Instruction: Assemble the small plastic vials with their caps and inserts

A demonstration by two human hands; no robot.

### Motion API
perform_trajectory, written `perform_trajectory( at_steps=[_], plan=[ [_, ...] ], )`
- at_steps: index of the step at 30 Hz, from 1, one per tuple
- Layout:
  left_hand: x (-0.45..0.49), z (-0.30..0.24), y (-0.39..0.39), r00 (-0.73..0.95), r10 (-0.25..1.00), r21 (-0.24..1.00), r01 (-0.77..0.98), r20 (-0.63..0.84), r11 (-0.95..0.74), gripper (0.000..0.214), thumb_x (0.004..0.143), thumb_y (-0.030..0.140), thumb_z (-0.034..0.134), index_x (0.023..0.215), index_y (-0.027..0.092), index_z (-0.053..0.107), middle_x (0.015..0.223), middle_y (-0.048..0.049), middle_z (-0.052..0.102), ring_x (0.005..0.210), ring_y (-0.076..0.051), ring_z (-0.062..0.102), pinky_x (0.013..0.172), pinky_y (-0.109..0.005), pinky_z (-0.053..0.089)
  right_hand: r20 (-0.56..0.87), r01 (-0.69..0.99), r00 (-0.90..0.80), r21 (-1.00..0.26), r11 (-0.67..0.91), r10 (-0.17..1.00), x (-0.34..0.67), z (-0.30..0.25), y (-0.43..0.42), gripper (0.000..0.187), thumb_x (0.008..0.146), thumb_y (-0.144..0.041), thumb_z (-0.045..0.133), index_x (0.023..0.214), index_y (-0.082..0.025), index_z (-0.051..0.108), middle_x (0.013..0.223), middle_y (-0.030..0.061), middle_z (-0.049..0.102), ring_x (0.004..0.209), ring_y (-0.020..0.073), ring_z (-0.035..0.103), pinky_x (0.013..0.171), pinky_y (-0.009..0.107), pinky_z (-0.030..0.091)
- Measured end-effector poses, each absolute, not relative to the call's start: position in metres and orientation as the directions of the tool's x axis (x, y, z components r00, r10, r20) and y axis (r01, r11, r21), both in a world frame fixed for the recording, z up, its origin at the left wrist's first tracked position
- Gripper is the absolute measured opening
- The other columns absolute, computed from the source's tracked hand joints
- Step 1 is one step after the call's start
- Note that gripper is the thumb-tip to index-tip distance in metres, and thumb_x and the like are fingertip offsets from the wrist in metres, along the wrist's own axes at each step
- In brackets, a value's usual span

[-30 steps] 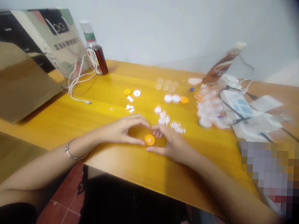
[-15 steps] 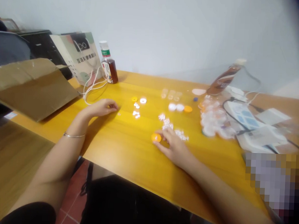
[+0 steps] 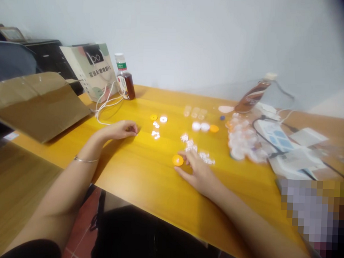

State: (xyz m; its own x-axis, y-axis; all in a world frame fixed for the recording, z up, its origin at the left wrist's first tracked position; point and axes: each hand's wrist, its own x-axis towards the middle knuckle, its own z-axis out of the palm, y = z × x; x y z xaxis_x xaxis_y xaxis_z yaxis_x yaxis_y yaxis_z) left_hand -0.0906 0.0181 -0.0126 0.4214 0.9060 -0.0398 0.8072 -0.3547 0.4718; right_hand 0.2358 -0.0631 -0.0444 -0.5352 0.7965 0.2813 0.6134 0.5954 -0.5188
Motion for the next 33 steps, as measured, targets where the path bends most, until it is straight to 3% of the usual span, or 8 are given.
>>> perform_trajectory(
  at_steps=[14,26,30,33],
  plan=[
    [-0.082,-0.008,0.013,0.365,0.928,0.532,0.8,-0.066,-0.277,0.025,0.073,0.035,0.055,0.084,0.014,0.063,0.08,-0.0037,0.067,0.072,-0.015,0.06,0.067,-0.023,0.046,0.279,0.59,-0.585,-0.498,0.635,0.762,0.237,-0.042,-0.065,0.021,0.081,-0.026,0.052,0.101,-0.019,0.048,0.089,0.0069,0.054,0.083,0.0202,0.055,0.069,0.033,0.046],
    [-0.08,-0.006,0.012,0.43,0.9,0.503,0.766,0.063,-0.401,0.021,0.079,0.033,0.049,0.085,0.015,0.058,0.084,-0.0042,0.063,0.076,-0.015,0.058,0.073,-0.027,0.045,0.273,0.57,-0.586,-0.53,0.628,0.763,0.237,-0.042,-0.064,0.021,0.081,-0.026,0.052,0.1,-0.02,0.049,0.089,0.0072,0.054,0.083,0.0202,0.055,0.069,0.034,0.046],
    [-0.066,-0.008,0.006,0.397,0.908,0.591,0.704,0.13,-0.393,0.023,0.08,0.035,0.049,0.085,0.014,0.056,0.084,-0.0052,0.062,0.077,-0.016,0.057,0.072,-0.028,0.046,0.27,0.563,-0.568,-0.563,0.606,0.778,0.236,-0.042,-0.062,0.017,0.08,-0.025,0.052,0.096,-0.02,0.051,0.088,0.0061,0.055,0.081,0.0189,0.055,0.069,0.032,0.045],
    [-0.036,-0.011,-0.006,0.468,0.867,0.677,0.584,0.171,-0.448,0.02,0.082,0.033,0.049,0.084,0.014,0.056,0.084,-0.0052,0.062,0.079,-0.015,0.057,0.075,-0.028,0.046,0.27,0.554,-0.553,-0.587,0.59,0.788,0.235,-0.043,-0.061,0.013,0.081,-0.023,0.051,0.094,-0.02,0.053,0.086,0.0054,0.055,0.079,0.0175,0.055,0.069,0.031,0.045]
  ],
)
